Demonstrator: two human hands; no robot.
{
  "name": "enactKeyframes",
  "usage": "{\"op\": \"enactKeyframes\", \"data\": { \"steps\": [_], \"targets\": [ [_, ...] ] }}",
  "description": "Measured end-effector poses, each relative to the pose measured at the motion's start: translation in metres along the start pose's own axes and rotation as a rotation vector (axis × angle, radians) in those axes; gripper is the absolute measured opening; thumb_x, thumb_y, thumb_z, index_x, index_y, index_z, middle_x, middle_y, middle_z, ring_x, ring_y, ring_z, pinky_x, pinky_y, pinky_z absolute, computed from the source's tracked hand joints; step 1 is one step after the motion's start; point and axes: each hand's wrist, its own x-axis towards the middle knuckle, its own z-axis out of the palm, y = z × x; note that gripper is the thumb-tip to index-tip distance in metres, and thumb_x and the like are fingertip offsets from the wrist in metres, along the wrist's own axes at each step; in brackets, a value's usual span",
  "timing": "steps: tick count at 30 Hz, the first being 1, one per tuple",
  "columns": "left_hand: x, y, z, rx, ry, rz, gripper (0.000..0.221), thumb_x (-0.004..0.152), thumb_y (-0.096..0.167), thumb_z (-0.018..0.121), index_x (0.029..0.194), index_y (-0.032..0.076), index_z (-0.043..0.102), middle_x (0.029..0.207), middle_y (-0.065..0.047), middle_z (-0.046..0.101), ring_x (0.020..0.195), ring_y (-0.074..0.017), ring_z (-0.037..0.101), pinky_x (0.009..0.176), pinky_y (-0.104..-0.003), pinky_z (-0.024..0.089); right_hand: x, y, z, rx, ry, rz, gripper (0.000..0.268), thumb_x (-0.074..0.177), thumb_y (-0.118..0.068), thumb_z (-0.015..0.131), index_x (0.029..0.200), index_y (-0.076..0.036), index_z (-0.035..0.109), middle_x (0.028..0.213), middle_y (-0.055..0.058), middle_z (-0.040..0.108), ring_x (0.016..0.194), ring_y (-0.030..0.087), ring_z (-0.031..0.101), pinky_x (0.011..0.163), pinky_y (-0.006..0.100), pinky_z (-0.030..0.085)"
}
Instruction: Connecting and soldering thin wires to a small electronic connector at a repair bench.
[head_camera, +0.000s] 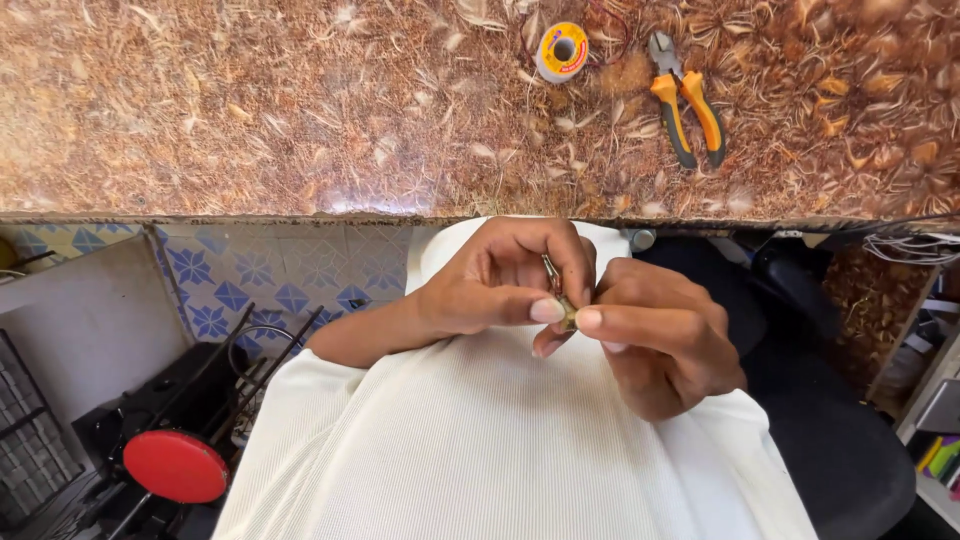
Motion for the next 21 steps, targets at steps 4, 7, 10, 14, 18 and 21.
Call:
{"op": "enactKeyframes", "data": {
  "steps": [4,7,10,14,18,21],
  "targets": [
    [-0.002,-0.001,0.000,0.013,0.001,0.015,0.019,0.091,0.004,0.068,0.100,-0.012,0.063,0.079,-0.020,0.065,0.057,-0.0230,0.070,0.051,-0.033,0.060,0.004,0.002,0.003,0.011,0.032,-0.029,0.013,0.091,0.004,0.054,0.095,0.009,0.065,0.059,0.013,0.055,0.041,0.018,0.045,0.041,0.031,0.041],
    [0.000,0.000,0.000,0.007,-0.006,0.018,0.018,0.092,0.003,0.067,0.101,-0.012,0.063,0.080,-0.019,0.064,0.059,-0.0233,0.070,0.053,-0.033,0.061,0.006,0.002,0.002,0.004,0.035,-0.019,0.013,0.091,0.003,0.053,0.095,0.009,0.065,0.060,0.014,0.056,0.042,0.018,0.045,0.042,0.031,0.042],
    [0.000,0.000,0.001,0.009,0.004,0.019,0.018,0.092,0.003,0.067,0.100,-0.012,0.063,0.080,-0.019,0.064,0.059,-0.0233,0.071,0.053,-0.033,0.061,0.010,-0.003,0.002,-0.011,0.023,0.007,0.013,0.092,0.004,0.053,0.095,0.008,0.065,0.061,0.015,0.057,0.042,0.018,0.045,0.042,0.031,0.042],
    [-0.001,-0.002,-0.001,0.012,0.008,0.025,0.019,0.092,0.003,0.066,0.101,-0.013,0.062,0.080,-0.019,0.065,0.060,-0.0244,0.071,0.053,-0.034,0.062,0.013,-0.002,-0.004,0.016,-0.059,0.028,0.014,0.090,0.005,0.056,0.102,0.007,0.063,0.062,0.015,0.057,0.041,0.019,0.047,0.040,0.030,0.043],
    [-0.002,-0.002,-0.003,0.045,0.021,0.029,0.018,0.093,0.002,0.065,0.103,-0.013,0.062,0.080,-0.020,0.063,0.060,-0.0248,0.072,0.053,-0.034,0.061,0.024,-0.006,0.005,0.046,-0.059,0.056,0.018,0.103,-0.002,0.050,0.115,0.002,0.063,0.072,0.012,0.051,0.053,0.020,0.043,0.047,0.028,0.042],
    [-0.004,-0.004,-0.004,0.020,0.025,0.027,0.017,0.092,0.000,0.065,0.100,-0.015,0.061,0.082,-0.021,0.063,0.061,-0.0266,0.072,0.053,-0.035,0.061,0.027,-0.006,0.004,0.086,-0.069,0.048,0.017,0.097,0.002,0.051,0.110,0.006,0.062,0.066,0.013,0.053,0.047,0.020,0.045,0.044,0.031,0.042]
  ]
}}
